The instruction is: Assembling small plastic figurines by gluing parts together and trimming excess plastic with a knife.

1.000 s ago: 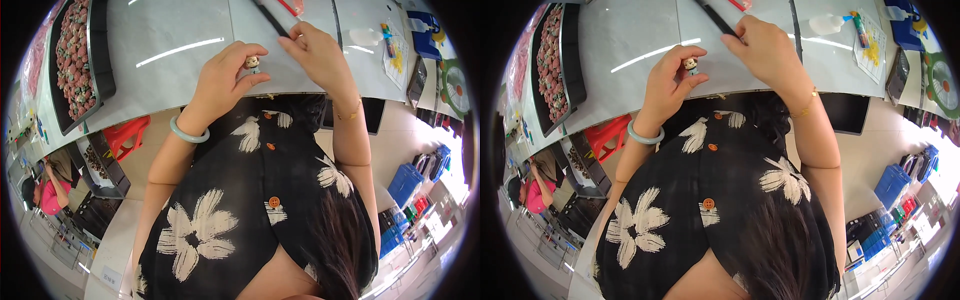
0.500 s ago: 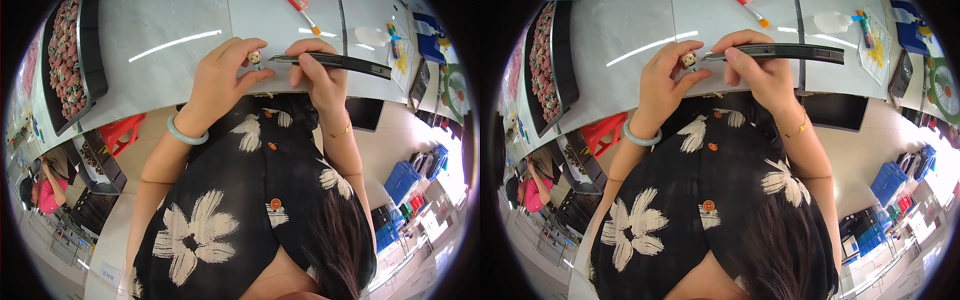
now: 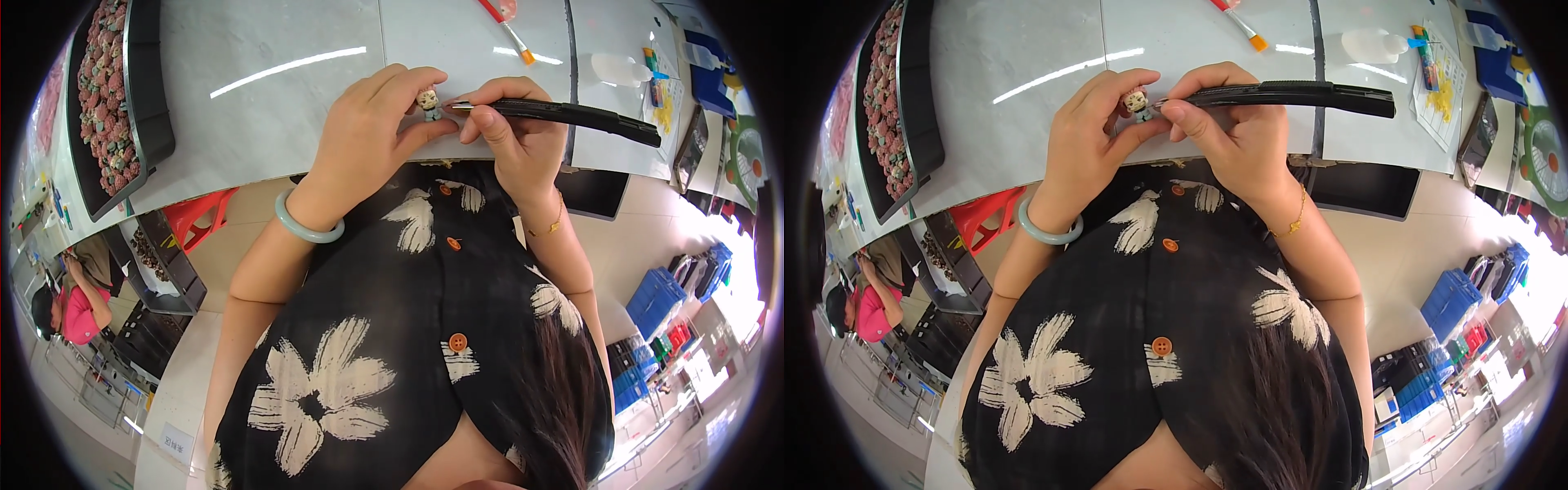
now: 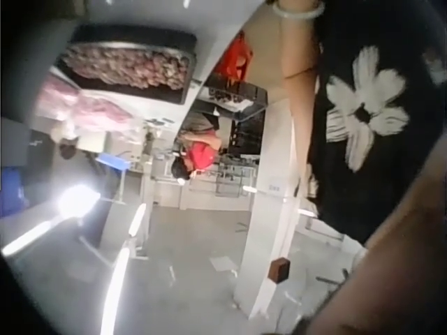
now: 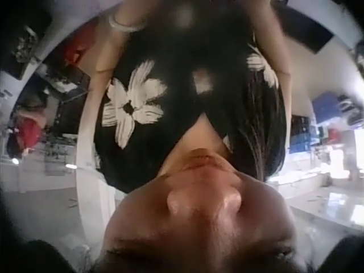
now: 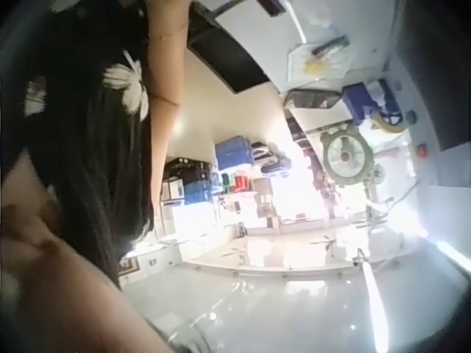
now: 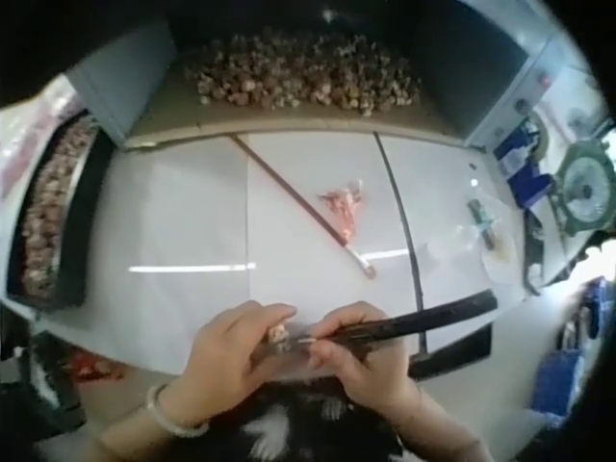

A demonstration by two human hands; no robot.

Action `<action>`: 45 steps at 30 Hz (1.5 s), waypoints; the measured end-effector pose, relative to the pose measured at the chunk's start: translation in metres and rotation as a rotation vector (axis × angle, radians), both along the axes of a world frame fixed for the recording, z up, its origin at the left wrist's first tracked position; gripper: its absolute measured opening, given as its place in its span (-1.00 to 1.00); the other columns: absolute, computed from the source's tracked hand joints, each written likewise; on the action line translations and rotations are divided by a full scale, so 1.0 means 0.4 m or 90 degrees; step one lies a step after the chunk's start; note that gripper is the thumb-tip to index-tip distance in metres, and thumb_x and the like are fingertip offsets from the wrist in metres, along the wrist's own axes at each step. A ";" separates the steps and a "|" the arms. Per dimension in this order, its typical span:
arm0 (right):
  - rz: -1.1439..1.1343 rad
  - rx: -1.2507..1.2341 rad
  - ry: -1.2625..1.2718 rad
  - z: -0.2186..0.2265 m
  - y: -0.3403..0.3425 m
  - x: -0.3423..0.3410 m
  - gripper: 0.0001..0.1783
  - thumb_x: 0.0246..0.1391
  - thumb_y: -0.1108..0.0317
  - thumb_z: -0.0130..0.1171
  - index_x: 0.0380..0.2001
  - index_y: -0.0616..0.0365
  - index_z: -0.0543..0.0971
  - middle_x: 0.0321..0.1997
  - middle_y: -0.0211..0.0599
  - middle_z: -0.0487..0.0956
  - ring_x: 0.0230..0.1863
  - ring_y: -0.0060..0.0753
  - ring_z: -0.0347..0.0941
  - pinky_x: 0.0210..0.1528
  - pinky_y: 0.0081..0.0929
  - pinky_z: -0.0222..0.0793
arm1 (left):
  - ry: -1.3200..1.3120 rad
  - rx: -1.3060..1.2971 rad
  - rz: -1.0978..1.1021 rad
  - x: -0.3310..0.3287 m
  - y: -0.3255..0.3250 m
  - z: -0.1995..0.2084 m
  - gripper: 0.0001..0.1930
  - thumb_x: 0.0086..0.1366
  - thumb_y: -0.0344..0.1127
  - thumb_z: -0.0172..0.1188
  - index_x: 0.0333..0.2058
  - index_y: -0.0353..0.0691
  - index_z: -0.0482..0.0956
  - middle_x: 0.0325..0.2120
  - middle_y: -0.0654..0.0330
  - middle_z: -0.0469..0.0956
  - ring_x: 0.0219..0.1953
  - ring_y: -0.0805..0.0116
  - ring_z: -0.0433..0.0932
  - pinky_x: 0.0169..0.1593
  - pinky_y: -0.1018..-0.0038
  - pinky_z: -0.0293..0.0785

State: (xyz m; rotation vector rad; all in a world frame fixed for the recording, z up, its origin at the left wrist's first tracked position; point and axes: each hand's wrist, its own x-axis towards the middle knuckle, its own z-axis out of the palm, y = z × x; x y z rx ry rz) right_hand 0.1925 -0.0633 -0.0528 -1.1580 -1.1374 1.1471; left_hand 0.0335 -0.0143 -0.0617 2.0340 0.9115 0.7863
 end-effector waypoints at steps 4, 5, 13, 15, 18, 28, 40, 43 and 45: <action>0.019 0.010 -0.014 -0.019 0.000 0.007 -0.82 0.03 0.43 0.09 -0.39 0.36 0.39 -0.61 -0.31 0.44 -0.57 -0.56 0.40 -0.31 -0.47 0.47 | 0.009 0.003 0.005 0.002 -0.005 -0.014 -0.62 -0.13 -0.39 0.28 -0.25 -0.23 0.44 -0.56 0.19 0.39 -0.56 0.30 0.43 -0.48 0.48 0.34; 0.025 0.008 -0.024 -0.020 0.000 0.008 -0.82 0.03 0.43 0.08 -0.39 0.36 0.39 -0.61 -0.31 0.44 -0.57 -0.56 0.40 -0.27 -0.43 0.48 | 0.014 0.004 0.005 0.002 -0.004 -0.015 -0.62 -0.13 -0.39 0.28 -0.25 -0.23 0.44 -0.56 0.19 0.39 -0.56 0.30 0.43 -0.49 0.48 0.34; 0.034 -0.006 -0.032 -0.020 -0.007 0.011 -0.83 0.04 0.44 0.07 -0.38 0.36 0.38 -0.62 -0.33 0.44 -0.57 -0.58 0.39 -0.29 -0.49 0.47 | 0.018 0.018 0.004 0.006 -0.009 -0.021 -0.61 -0.13 -0.38 0.28 -0.25 -0.22 0.44 -0.55 0.20 0.40 -0.56 0.30 0.42 -0.50 0.48 0.33; 0.028 -0.015 -0.033 -0.020 -0.009 0.011 -0.82 0.03 0.43 0.08 -0.38 0.36 0.39 -0.63 -0.33 0.44 -0.57 -0.58 0.39 -0.32 -0.54 0.46 | 0.021 0.018 0.002 0.007 -0.008 -0.022 -0.61 -0.13 -0.38 0.28 -0.25 -0.22 0.44 -0.55 0.20 0.40 -0.56 0.30 0.42 -0.50 0.48 0.33; 0.018 -0.011 0.024 -0.032 -0.005 0.013 -0.87 -0.05 0.53 0.15 -0.41 0.32 0.43 -0.52 -0.36 0.49 -0.52 -0.67 0.41 -0.46 -0.76 0.35 | 0.017 0.021 0.001 0.009 -0.006 -0.025 -0.62 -0.13 -0.39 0.28 -0.25 -0.22 0.44 -0.55 0.20 0.40 -0.56 0.30 0.43 -0.50 0.48 0.34; 0.014 -0.011 0.028 -0.043 -0.009 0.011 -0.86 -0.06 0.51 0.16 -0.41 0.31 0.44 -0.51 -0.37 0.49 -0.52 -0.67 0.39 -0.46 -0.75 0.34 | 0.015 0.012 0.001 0.009 -0.010 -0.032 -0.62 -0.12 -0.38 0.28 -0.24 -0.21 0.45 -0.57 0.21 0.39 -0.56 0.33 0.44 -0.50 0.50 0.34; 0.023 -0.006 -0.092 -0.036 -0.008 0.015 -0.84 0.04 0.44 0.07 -0.42 0.37 0.39 -0.63 -0.34 0.43 -0.56 -0.62 0.38 -0.28 -0.50 0.48 | -0.003 -0.008 0.011 0.012 -0.018 -0.041 -0.58 -0.13 -0.49 0.27 -0.19 -0.18 0.48 -0.57 0.28 0.35 -0.57 0.50 0.27 -0.55 0.61 0.21; 0.024 0.006 -0.070 -0.044 -0.010 0.016 -0.83 0.03 0.44 0.08 -0.42 0.37 0.39 -0.63 -0.34 0.43 -0.57 -0.61 0.38 -0.28 -0.48 0.49 | -0.006 -0.012 0.009 0.012 -0.018 -0.044 -0.58 -0.13 -0.50 0.27 -0.19 -0.18 0.48 -0.57 0.28 0.35 -0.57 0.50 0.27 -0.55 0.62 0.20; 0.027 0.018 -0.052 -0.045 -0.013 0.016 -0.84 0.03 0.45 0.08 -0.42 0.37 0.40 -0.62 -0.33 0.44 -0.58 -0.60 0.39 -0.29 -0.48 0.49 | -0.008 -0.014 0.008 0.013 -0.018 -0.044 -0.58 -0.13 -0.50 0.27 -0.19 -0.18 0.48 -0.56 0.28 0.36 -0.57 0.51 0.27 -0.55 0.62 0.20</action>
